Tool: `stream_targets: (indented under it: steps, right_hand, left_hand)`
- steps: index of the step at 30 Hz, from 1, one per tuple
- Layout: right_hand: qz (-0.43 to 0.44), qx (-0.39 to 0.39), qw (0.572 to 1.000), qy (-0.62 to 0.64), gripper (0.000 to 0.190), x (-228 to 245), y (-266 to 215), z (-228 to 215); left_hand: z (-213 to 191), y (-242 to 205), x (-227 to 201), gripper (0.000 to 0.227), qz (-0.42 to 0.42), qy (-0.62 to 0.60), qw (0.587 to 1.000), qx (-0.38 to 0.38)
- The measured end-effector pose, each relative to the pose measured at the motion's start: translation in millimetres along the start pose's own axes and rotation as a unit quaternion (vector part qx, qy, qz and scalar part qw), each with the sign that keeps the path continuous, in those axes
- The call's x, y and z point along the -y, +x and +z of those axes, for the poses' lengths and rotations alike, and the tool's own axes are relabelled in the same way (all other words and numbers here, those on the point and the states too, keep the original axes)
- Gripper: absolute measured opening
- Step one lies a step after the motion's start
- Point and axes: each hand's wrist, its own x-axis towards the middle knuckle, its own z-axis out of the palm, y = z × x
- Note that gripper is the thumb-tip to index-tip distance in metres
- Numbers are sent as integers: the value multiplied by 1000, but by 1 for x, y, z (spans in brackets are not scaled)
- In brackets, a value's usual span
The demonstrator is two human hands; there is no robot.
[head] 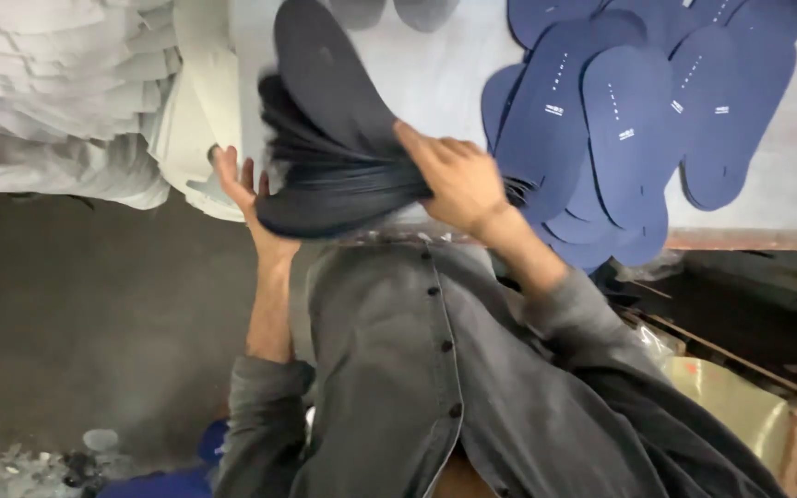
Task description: The person stacks and organizes flat, cut-out material pieces on a workbench. They handle brown and blue pieces, picking them up from piles, aligning them, and placing them into neat stacks. The person occasionally moves stacks to different positions on the table to continue organizing.
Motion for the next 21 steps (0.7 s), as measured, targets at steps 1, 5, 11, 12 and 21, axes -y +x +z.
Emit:
stream_targets:
  steps: [1, 5, 11, 12, 21]
  right_hand:
    - [0, 6, 1000, 4, 95, -10, -8, 14]
    - [-43, 24, 998, -30, 54, -17, -20, 24]
    - [-12, -69, 998, 0, 66, -42, -75, 10]
    - [28, -80, 996, 35, 69, -53, -88, 13]
    - [52, -155, 983, 86, 47, -38, -79, 10]
  left_hand:
    - [-2, -10, -3, 114, -6, 2, 1000, -1]
    - [-14, -15, -9, 111, -64, -24, 997, 35]
    - [-36, -1, 0, 102, -45, 42, 993, 98]
    - [-39, 3, 0, 103, -23, 81, 990, 110]
    - [11, 54, -7, 63, 161, 126, 948, 245]
